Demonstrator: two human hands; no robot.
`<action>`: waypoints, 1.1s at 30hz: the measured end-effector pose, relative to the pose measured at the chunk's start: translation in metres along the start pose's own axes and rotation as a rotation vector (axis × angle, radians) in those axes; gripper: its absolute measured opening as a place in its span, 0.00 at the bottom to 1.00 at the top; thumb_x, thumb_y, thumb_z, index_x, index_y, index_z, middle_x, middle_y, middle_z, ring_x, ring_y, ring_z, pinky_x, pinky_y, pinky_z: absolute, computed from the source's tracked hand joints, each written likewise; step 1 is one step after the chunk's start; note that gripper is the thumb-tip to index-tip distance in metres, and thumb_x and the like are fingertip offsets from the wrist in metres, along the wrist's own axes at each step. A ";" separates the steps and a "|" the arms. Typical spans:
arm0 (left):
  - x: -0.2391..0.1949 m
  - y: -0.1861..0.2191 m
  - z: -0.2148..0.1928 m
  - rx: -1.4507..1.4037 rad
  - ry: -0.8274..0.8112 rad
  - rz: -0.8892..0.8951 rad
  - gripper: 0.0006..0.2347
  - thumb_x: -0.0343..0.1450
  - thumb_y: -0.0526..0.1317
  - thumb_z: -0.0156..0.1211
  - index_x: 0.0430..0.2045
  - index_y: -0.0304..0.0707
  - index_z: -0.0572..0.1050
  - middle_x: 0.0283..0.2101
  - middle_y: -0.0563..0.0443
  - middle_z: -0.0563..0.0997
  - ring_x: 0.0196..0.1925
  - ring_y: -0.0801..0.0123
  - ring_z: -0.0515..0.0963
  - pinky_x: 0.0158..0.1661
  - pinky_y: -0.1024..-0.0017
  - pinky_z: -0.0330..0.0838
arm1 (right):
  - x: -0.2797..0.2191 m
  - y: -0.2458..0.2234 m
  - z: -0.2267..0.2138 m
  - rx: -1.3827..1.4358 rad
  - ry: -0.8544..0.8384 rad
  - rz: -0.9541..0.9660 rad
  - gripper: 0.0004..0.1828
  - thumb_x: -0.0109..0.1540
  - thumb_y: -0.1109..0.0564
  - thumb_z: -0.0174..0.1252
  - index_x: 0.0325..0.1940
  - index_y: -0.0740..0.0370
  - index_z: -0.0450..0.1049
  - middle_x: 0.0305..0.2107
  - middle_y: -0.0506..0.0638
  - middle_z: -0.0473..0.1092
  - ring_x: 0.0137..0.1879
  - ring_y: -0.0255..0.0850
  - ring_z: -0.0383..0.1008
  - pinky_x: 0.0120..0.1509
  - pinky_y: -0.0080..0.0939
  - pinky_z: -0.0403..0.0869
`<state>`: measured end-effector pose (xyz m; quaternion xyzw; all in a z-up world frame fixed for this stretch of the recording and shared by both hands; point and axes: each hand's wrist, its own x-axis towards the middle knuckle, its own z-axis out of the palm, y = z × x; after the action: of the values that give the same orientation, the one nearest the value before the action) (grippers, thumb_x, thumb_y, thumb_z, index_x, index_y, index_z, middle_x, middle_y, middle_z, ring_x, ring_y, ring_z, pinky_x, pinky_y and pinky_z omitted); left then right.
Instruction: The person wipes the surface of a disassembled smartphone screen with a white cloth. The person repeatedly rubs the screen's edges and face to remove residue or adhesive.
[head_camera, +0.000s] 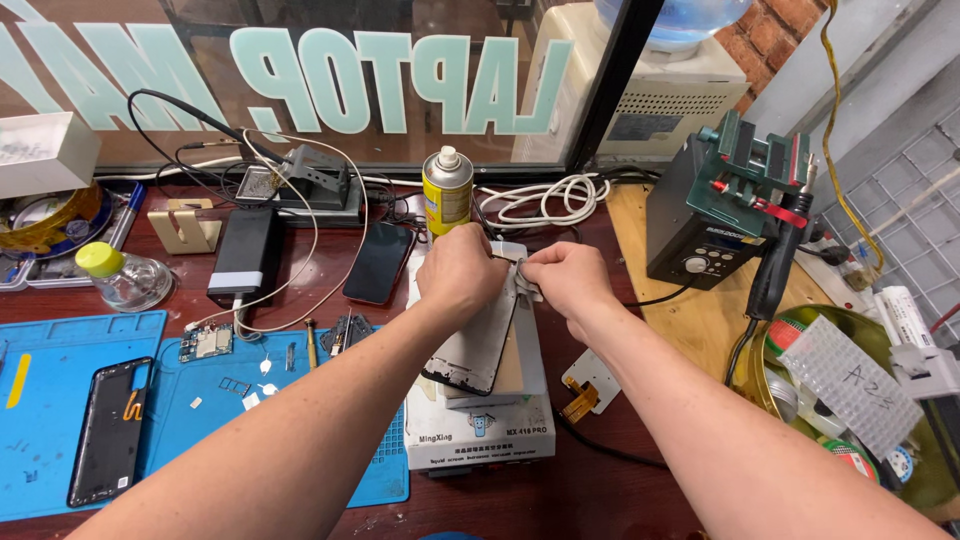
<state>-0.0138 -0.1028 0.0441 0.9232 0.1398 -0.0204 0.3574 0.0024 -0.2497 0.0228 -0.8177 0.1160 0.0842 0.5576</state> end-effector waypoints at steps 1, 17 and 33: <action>0.001 -0.001 0.000 -0.009 -0.010 0.002 0.10 0.63 0.43 0.68 0.34 0.42 0.81 0.41 0.41 0.85 0.48 0.50 0.83 0.49 0.55 0.76 | -0.001 0.001 0.001 -0.022 0.035 -0.006 0.05 0.55 0.59 0.68 0.33 0.62 0.82 0.28 0.48 0.79 0.31 0.33 0.75 0.34 0.38 0.73; 0.005 -0.023 -0.012 -0.007 -0.195 0.278 0.32 0.55 0.38 0.77 0.56 0.41 0.72 0.47 0.36 0.82 0.53 0.50 0.82 0.53 0.62 0.76 | -0.023 -0.004 0.003 -0.350 0.117 -0.097 0.11 0.56 0.52 0.69 0.32 0.62 0.77 0.26 0.51 0.77 0.32 0.40 0.77 0.39 0.44 0.75; 0.001 -0.033 0.003 0.010 -0.093 0.359 0.28 0.56 0.36 0.78 0.51 0.38 0.75 0.51 0.37 0.78 0.57 0.47 0.77 0.56 0.60 0.71 | -0.085 0.005 0.003 -0.585 -0.069 -0.240 0.12 0.53 0.51 0.71 0.27 0.61 0.77 0.24 0.53 0.79 0.34 0.44 0.81 0.45 0.46 0.76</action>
<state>-0.0211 -0.0811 0.0207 0.9332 -0.0438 0.0004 0.3568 -0.0804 -0.2409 0.0396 -0.9478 -0.0294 0.0750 0.3084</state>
